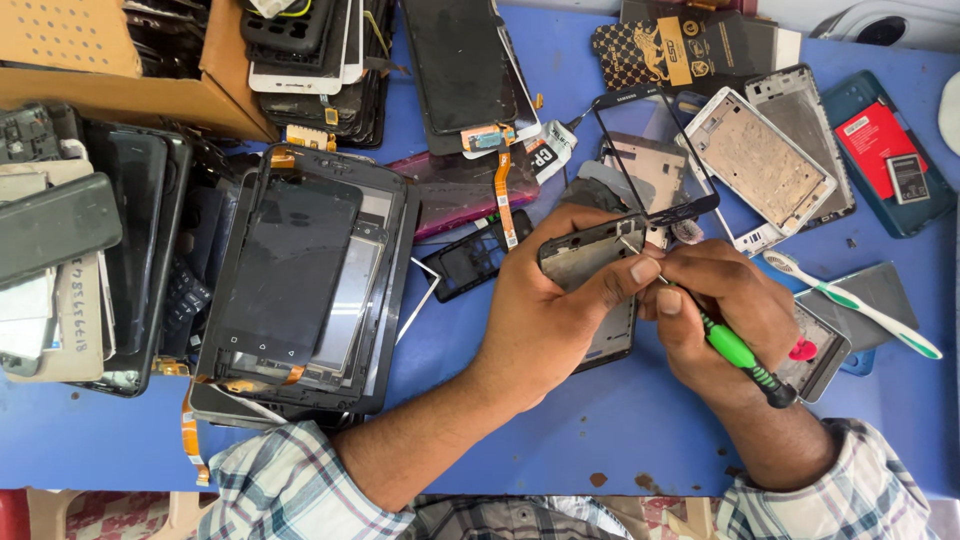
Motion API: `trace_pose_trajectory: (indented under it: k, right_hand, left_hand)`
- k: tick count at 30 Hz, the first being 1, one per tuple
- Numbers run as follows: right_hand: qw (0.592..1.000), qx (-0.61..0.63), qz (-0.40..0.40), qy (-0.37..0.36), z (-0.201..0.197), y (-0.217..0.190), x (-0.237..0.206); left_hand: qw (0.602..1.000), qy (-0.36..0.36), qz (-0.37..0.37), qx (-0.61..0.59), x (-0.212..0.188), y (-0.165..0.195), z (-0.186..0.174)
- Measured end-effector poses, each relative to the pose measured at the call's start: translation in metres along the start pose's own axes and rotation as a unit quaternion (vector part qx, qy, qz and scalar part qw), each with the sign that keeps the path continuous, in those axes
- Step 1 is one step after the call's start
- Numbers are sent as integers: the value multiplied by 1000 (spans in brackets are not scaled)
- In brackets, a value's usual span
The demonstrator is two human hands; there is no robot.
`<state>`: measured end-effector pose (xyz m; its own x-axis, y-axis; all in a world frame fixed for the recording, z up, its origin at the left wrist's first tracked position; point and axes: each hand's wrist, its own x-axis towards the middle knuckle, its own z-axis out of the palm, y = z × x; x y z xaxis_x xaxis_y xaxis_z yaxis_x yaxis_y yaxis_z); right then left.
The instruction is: The person holds a disassembled phone frame on a cluttered workbench and uses a green-handled screwdriver to pry and unscrew components from the phone housing, working around its edges and turning the frame over to reach different sides.
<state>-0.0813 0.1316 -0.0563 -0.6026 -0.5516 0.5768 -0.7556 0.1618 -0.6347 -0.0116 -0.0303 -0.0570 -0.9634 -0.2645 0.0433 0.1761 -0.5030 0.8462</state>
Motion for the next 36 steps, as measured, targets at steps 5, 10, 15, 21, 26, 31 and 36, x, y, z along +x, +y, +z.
trace_pose_trajectory:
  k: [5, 10, 15, 21, 26, 31, 36]
  right_hand:
    - [1000, 16, -7, -8, 0, 4, 2]
    - [1000, 8, -15, -9, -1, 5, 2]
    - [1000, 12, -14, -6, -1, 5, 2]
    - [999, -7, -34, 0, -5, 2, 5]
    - [998, -27, -42, 32, 0, 0, 5]
    - [997, -30, -63, 34, 1, 2, 5]
    - [997, -41, -53, 30, 4, -3, 6]
  left_hand:
    - [1000, -4, 10, 8, 0, -1, 0]
    - [1000, -8, 8, 8, 0, -2, -1]
    - [1000, -9, 1, 9, 0, -3, -1]
    - [1000, -9, -13, 0, 0, -3, 2]
    - [1000, -2, 3, 12, -2, -4, 4]
    - [999, 31, -12, 36, 0, -6, 6]
    - [999, 38, -16, 27, 0, -2, 6]
